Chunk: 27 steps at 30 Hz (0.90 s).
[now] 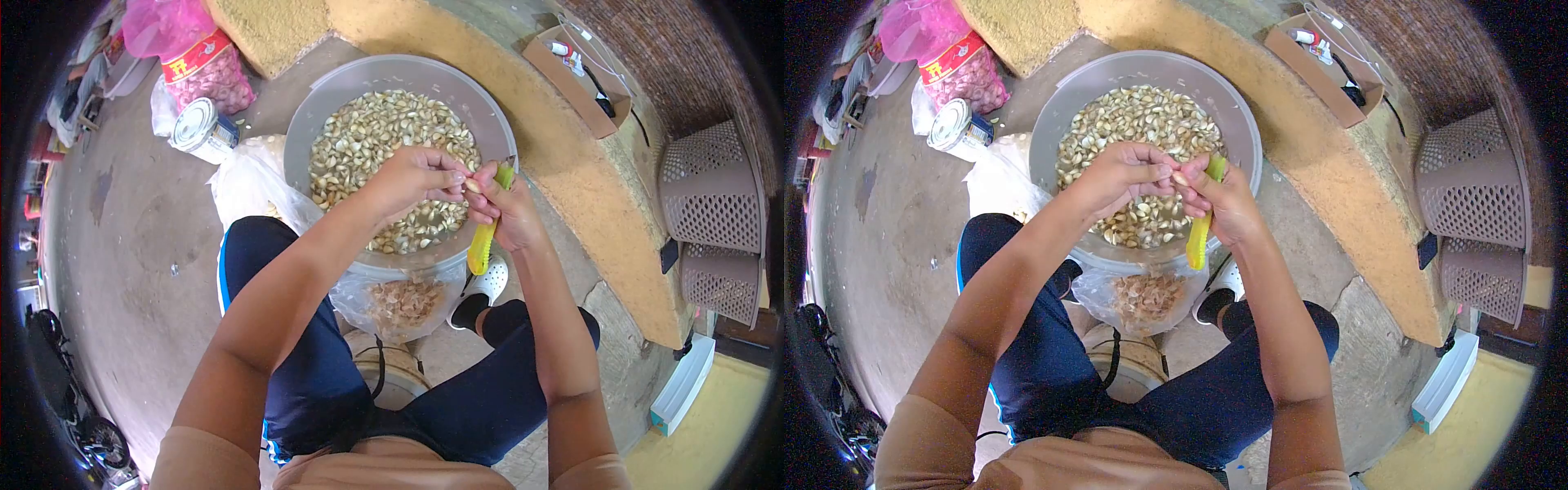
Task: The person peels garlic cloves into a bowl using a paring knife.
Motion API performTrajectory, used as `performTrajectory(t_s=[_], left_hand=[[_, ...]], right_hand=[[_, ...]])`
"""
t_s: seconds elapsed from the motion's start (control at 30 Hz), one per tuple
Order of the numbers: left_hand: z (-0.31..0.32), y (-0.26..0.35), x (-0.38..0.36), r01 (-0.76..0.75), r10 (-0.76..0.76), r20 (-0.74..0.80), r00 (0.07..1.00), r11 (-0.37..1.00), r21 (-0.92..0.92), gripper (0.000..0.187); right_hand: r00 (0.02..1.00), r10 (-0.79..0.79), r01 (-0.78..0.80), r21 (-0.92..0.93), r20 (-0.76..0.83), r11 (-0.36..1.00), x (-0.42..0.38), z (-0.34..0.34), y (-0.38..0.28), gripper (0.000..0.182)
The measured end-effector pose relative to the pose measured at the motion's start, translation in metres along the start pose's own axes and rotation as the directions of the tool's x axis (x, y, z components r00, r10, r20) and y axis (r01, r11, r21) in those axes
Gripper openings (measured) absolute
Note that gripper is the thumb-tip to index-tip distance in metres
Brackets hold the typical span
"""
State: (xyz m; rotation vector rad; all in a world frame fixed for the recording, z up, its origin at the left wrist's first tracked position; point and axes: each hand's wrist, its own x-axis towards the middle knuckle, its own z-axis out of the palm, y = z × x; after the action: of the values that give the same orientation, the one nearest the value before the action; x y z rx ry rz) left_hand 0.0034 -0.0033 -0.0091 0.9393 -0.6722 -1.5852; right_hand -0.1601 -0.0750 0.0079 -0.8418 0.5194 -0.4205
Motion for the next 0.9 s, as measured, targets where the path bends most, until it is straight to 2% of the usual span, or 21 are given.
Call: performTrajectory(t_s=[0.07, 0.17, 0.27, 0.43, 0.53, 0.67, 0.73, 0.77, 0.83, 0.87, 0.9], left_hand=[[-0.003, -0.001, 0.000, 0.033, -0.030, 0.052, 0.998, 0.997, -0.063, 0.016], [0.002, -0.001, -0.001, 0.094, -0.090, 0.052, 0.995, 0.990, -0.101, 0.016], [0.004, -0.001, 0.000, 0.033, -0.022, 0.097, 0.995, 0.992, -0.118, 0.015], [0.003, 0.009, 0.002, -0.003, 0.003, 0.031, 1.000, 1.000, 0.026, 0.018], [0.004, 0.011, 0.000, 0.003, -0.001, -0.012, 1.000, 0.993, 0.120, 0.021], [-0.002, 0.012, 0.001, -0.007, 0.014, -0.041, 0.999, 0.985, 0.172, 0.020], [-0.004, 0.018, -0.004, 0.054, -0.004, -0.096, 0.995, 0.849, 0.526, 0.019], [-0.006, 0.021, -0.007, 0.088, -0.003, -0.125, 0.992, 0.732, 0.676, 0.018], [-0.012, 0.004, -0.013, -0.053, -0.025, 0.070, 0.997, 0.429, 0.902, 0.016], [-0.014, -0.008, -0.017, -0.137, -0.065, 0.158, 0.985, 0.254, 0.958, 0.016], [-0.010, -0.017, -0.022, -0.141, -0.159, 0.195, 0.968, 0.297, 0.944, 0.018]], right_hand=[[1.000, 0.008, -0.008, 0.000, 0.030, 1.000, -0.001, -0.001, 0.001, 0.019], [0.998, 0.017, -0.016, -0.002, 0.066, 1.000, -0.002, -0.003, 0.001, 0.019], [0.998, 0.024, -0.027, 0.058, 0.055, 0.998, -0.002, -0.002, -0.004, 0.018], [0.999, 0.035, -0.036, 0.140, 0.011, 0.990, 0.001, 0.002, -0.006, 0.013], [0.995, 0.039, -0.030, 0.101, -0.088, 0.994, 0.001, -0.003, -0.005, 0.016], [0.990, 0.003, -0.009, -0.043, -0.141, 0.999, -0.001, 0.002, -0.008, 0.022], [0.990, -0.006, -0.010, -0.109, -0.142, 0.994, -0.002, 0.002, -0.011, 0.025], [0.988, -0.037, 0.004, -0.213, -0.153, 0.977, -0.003, 0.001, -0.012, 0.026], [0.982, -0.102, 0.028, -0.414, -0.160, 0.910, -0.005, 0.000, -0.012, 0.027], [0.982, -0.107, 0.028, -0.443, -0.154, 0.896, -0.006, 0.002, -0.013, 0.027], [0.982, -0.111, 0.027, -0.472, -0.150, 0.881, -0.007, 0.004, -0.015, 0.027]])
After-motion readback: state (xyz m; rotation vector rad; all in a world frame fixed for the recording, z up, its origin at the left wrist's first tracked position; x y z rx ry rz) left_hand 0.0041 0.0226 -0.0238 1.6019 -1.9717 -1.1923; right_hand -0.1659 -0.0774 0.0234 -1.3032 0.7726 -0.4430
